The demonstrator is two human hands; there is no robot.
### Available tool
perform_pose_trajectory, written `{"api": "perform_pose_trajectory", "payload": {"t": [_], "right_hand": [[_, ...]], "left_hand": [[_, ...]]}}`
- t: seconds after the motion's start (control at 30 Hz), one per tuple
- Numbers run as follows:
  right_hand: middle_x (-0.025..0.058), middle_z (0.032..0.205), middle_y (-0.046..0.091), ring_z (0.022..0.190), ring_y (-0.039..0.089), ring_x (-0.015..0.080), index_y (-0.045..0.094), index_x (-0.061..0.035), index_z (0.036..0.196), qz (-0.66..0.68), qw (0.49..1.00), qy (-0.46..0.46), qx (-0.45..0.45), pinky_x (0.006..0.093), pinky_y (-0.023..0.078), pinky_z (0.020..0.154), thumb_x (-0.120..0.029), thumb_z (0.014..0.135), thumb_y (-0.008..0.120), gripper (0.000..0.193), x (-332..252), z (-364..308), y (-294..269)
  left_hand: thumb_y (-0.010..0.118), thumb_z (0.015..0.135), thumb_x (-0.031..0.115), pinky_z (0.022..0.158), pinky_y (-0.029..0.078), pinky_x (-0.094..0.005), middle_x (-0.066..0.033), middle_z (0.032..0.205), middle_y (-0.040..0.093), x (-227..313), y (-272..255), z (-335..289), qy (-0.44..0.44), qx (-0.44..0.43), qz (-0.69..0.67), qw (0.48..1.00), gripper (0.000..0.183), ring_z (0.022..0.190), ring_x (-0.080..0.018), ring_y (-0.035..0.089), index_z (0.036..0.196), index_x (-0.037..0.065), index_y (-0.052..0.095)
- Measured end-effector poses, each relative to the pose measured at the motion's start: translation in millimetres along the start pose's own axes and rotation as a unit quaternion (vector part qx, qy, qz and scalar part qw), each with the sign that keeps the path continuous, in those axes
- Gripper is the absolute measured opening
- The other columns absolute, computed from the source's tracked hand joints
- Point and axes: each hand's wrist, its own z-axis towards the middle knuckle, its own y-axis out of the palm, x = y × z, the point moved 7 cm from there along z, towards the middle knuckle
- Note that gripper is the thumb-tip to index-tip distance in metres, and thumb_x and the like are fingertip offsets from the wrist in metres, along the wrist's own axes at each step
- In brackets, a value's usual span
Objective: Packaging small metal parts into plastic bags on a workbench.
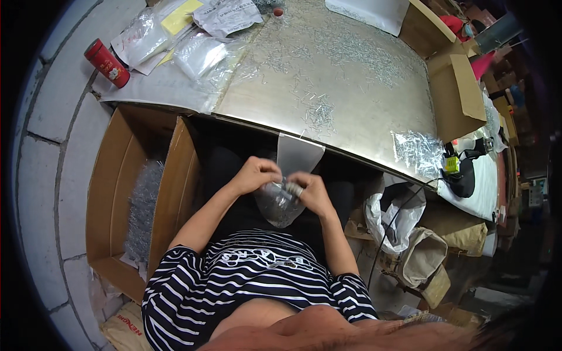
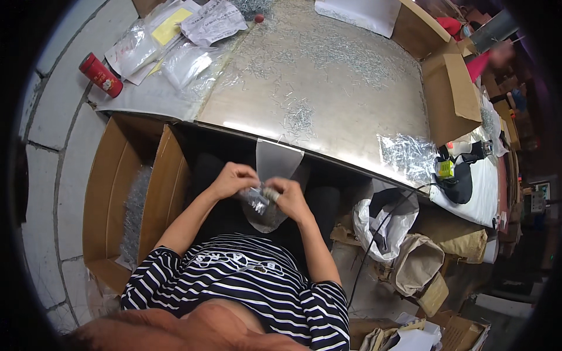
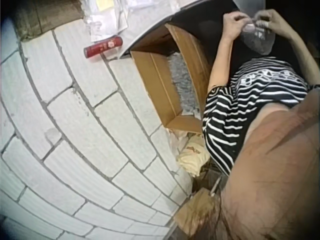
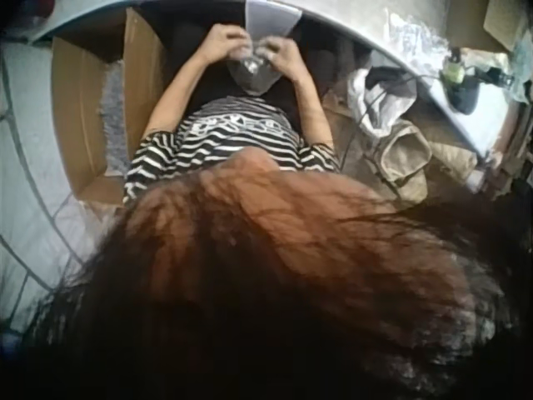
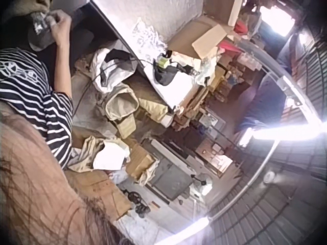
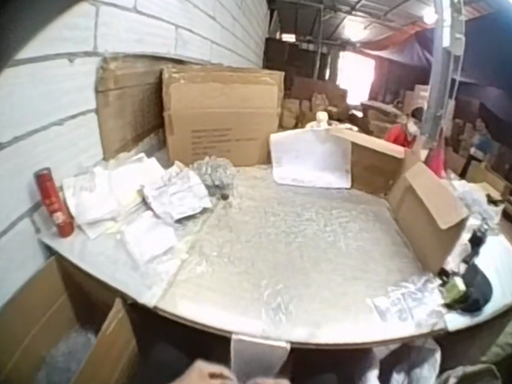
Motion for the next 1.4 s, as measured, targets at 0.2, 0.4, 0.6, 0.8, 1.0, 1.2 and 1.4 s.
{"api": "perform_pose_trajectory", "payload": {"t": [0.2,0.4,0.6,0.8,1.0,1.2,1.4], "right_hand": [[0.0077,0.081,0.07,0.07,0.065,0.0141,0.069,0.0027,0.096,-0.138,0.989,-0.012,-0.041,0.0297,0.053,0.062,0.0,0.084,0.064,0.012,99,-10,2],[0.0099,0.084,0.067,0.068,0.065,0.0143,0.066,0.0041,0.1,-0.033,0.944,-0.129,0.302,0.0281,0.052,0.065,-0.005,0.093,0.058,0.014,-36,4,-101],[0.0214,0.144,0.044,0.136,0.038,0.0354,0.047,-0.0046,0.138,-0.397,0.849,-0.226,0.267,0.0438,0.027,0.114,-0.031,0.095,0.054,0.051,-92,163,-91],[0.0214,0.143,0.045,0.137,0.038,0.0348,0.051,0.0009,0.133,-0.489,0.815,-0.239,0.198,0.0438,0.03,0.113,-0.017,0.09,0.052,0.046,-68,166,-41],[0.017,0.137,0.052,0.132,0.044,0.0341,0.054,0.0002,0.128,-0.462,0.842,-0.184,0.21,0.0411,0.037,0.109,-0.003,0.084,0.053,0.044,-86,56,-18],[0.0162,0.119,0.063,0.111,0.06,0.0342,0.063,0.0006,0.114,-0.34,0.89,-0.236,0.19,0.0369,0.048,0.094,0.004,0.084,0.056,0.031,-78,-3,-30],[0.016,0.103,0.068,0.095,0.068,0.0273,0.064,0.0013,0.11,-0.227,0.944,-0.169,0.168,0.0304,0.051,0.085,0.011,0.084,0.055,0.03,-43,-29,-34]], "left_hand": [[0.078,0.071,0.006,0.06,0.05,-0.0301,-0.0095,0.069,0.067,-87,5,-4,-0.031,-0.016,0.195,0.98,0.016,0.063,-0.0167,0.064,0.073,-0.003,0.065],[0.077,0.073,0.0,0.073,0.053,-0.0304,-0.0148,0.086,0.07,-51,2,10,0.001,0.071,0.083,0.994,0.038,0.078,-0.019,0.068,0.104,-0.006,0.058],[0.075,0.075,-0.001,0.073,0.053,-0.0257,-0.0082,0.085,0.068,-74,-8,23,-0.005,0.109,-0.092,0.99,0.028,0.077,-0.0124,0.065,0.1,-0.005,0.061],[0.051,0.098,0.044,0.076,0.052,-0.0281,-0.0084,0.105,0.069,-86,48,10,-0.083,-0.007,-0.368,0.926,0.052,0.093,-0.0206,0.065,0.123,-0.001,0.058],[0.032,0.092,0.071,0.079,0.056,-0.037,-0.0146,0.082,0.071,-149,9,10,-0.211,-0.089,-0.415,0.881,0.085,0.082,-0.0276,0.07,0.092,-0.005,0.069],[0.034,0.092,0.07,0.097,0.049,-0.0414,-0.0238,0.12,0.061,-151,34,16,-0.192,-0.165,-0.504,0.825,0.088,0.112,-0.0311,0.061,0.122,-0.01,0.055],[0.06,0.09,0.045,0.107,0.041,-0.0439,-0.0239,0.137,0.05,-91,64,-8,-0.064,-0.224,-0.484,0.844,0.075,0.131,-0.0297,0.048,0.143,-0.002,0.037]]}}
